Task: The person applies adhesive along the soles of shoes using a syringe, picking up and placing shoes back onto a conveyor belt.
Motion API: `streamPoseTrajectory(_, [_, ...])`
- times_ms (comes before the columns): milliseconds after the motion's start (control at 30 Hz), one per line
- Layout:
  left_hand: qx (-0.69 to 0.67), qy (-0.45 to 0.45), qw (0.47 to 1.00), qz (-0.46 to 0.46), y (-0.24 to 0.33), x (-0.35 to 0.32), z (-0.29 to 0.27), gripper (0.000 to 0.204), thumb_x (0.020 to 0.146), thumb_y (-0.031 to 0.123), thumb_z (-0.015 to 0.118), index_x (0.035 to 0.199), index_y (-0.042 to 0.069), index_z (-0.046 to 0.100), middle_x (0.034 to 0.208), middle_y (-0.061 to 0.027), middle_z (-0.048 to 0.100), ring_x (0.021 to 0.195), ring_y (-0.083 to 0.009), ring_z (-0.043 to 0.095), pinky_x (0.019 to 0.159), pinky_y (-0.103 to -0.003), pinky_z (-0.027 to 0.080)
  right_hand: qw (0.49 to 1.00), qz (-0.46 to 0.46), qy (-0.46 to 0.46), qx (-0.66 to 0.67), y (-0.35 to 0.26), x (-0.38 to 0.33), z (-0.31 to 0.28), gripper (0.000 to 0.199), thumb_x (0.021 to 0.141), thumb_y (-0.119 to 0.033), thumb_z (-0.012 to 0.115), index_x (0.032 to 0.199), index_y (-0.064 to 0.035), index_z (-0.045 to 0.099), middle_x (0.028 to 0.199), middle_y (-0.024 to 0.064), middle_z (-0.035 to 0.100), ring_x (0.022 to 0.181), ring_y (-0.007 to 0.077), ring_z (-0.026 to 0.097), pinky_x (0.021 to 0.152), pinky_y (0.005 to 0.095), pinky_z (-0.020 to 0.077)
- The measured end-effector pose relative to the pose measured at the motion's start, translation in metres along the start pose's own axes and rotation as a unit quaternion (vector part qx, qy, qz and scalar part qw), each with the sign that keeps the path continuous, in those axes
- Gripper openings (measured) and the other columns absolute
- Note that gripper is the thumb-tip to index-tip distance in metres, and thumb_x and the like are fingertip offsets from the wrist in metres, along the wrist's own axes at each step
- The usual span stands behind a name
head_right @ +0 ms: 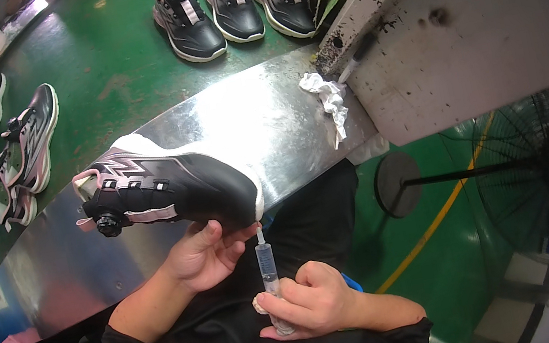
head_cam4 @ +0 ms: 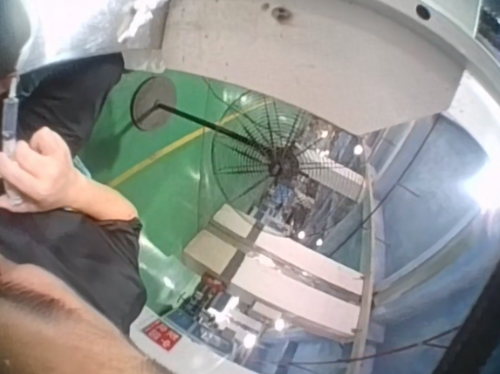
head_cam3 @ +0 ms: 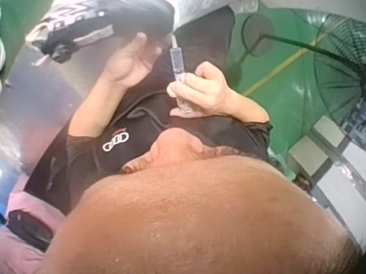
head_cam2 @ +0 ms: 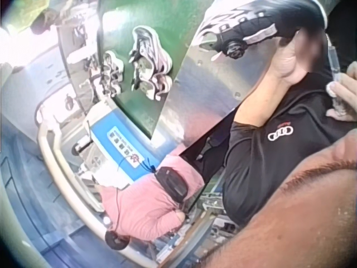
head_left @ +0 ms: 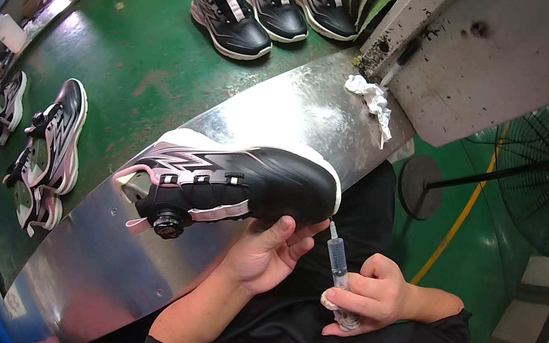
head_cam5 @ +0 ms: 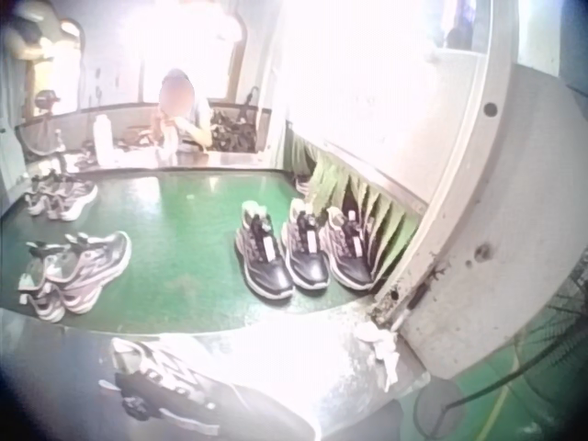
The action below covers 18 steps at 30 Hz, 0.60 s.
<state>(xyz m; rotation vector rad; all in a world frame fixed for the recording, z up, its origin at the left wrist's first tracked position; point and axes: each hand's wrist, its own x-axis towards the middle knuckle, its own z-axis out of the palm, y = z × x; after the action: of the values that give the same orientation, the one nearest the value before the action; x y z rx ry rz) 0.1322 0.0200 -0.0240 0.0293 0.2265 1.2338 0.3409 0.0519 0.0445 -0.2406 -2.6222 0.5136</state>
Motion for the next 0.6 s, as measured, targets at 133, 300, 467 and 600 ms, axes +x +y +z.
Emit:
streamPoseTrajectory(133, [-0.015, -0.013, 1.0, -0.004, -0.003, -0.008, -0.006, 0.04, 0.088, 0.019, 0.06, 0.125, 0.009, 0.05, 0.123, -0.0127, 0.056, 0.115, -0.0309, 0.054, 0.086, -0.032, 0.052, 0.991, -0.036, 0.129, 0.031, -0.004, -0.008, -0.006, 0.05, 0.062, -0.04, 0.08, 0.095, -0.0085, 0.062, 0.074, -0.0005, 0.057, 0.051, 0.0119, 0.037, 0.047, 0.0233, 0.027])
streamPoseTrajectory(300, [-0.068, 0.085, 0.994, 0.005, -0.004, -0.074, -0.015, 0.059, 0.079, 0.0, 0.06, 0.133, 0.009, 0.04, 0.127, -0.0095, 0.052, 0.118, -0.0263, 0.05, 0.099, -0.045, 0.04, 0.994, 0.04, 0.1, 0.017, 0.038, -0.021, -0.002, 0.077, 0.058, -0.049, 0.082, 0.113, -0.0077, 0.047, 0.083, 0.0014, 0.056, 0.061, 0.0169, 0.047, 0.062, 0.0325, 0.0337])
streamPoseTrajectory(467, [0.22, 0.32, 0.897, 0.209, 0.031, -0.151, 0.003, 0.073, 0.069, 0.013, 0.067, 0.132, -0.004, 0.035, 0.125, -0.0189, 0.051, 0.116, -0.0299, 0.052, 0.103, -0.042, 0.037, 0.982, 0.089, 0.107, 0.125, 0.076, -0.015, 0.026, 0.075, 0.058, -0.044, 0.083, 0.113, -0.0066, 0.048, 0.084, 0.0046, 0.057, 0.068, 0.0217, 0.042, 0.062, 0.033, 0.0343])
streamPoseTrajectory(600, [0.374, 0.327, 0.801, 0.334, 0.093, -0.183, -0.022, 0.055, 0.08, 0.022, 0.061, 0.126, -0.004, 0.044, 0.121, -0.0164, 0.055, 0.113, -0.0268, 0.054, 0.099, -0.041, 0.041, 0.975, 0.091, 0.108, 0.169, 0.093, 0.0, 0.037, 0.078, 0.057, -0.049, 0.083, 0.113, -0.0056, 0.05, 0.091, 0.0064, 0.058, 0.072, 0.0227, 0.046, 0.066, 0.0331, 0.0377])
